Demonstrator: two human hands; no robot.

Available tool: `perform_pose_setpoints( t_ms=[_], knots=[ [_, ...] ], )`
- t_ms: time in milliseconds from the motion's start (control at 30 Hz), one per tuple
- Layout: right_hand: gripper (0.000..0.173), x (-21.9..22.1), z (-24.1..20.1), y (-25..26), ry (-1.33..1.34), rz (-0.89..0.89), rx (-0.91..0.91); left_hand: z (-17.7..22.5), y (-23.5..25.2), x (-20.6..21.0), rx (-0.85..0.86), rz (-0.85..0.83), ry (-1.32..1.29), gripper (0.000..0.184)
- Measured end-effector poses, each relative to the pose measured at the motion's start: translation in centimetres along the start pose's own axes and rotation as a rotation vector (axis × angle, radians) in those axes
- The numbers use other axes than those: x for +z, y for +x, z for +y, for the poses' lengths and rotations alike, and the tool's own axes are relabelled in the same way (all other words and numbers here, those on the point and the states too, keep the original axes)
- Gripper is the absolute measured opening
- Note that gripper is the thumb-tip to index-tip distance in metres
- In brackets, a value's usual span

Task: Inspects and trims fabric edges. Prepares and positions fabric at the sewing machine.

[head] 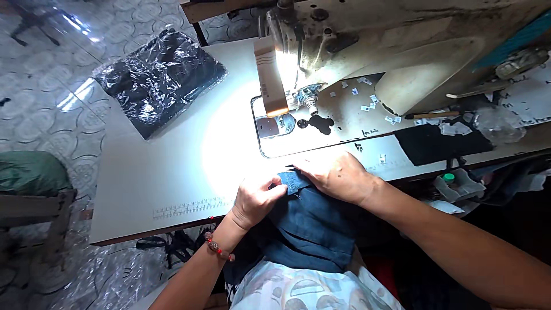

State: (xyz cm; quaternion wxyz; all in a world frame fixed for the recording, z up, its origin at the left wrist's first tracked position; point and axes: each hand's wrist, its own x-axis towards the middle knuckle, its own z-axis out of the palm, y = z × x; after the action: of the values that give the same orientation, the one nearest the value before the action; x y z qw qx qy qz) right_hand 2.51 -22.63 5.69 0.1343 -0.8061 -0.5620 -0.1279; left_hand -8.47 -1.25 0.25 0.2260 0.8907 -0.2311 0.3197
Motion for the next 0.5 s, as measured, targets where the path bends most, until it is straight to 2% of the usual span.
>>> perform_pose_setpoints(
  t_ms=[300, 500],
  knots=[
    [0.015, -1.7, -0.4, 0.6, -0.034, -0.091, 0.122, -0.1, -0.2, 0.3, -0.036, 0.014, 0.038, 0.013],
    [0.024, 0.2, -1.4, 0.5, 0.041, 0.014, 0.021, -0.2, -0.4, 0.4, -0.04, 0.033, 0.059, 0.013]
  ],
)
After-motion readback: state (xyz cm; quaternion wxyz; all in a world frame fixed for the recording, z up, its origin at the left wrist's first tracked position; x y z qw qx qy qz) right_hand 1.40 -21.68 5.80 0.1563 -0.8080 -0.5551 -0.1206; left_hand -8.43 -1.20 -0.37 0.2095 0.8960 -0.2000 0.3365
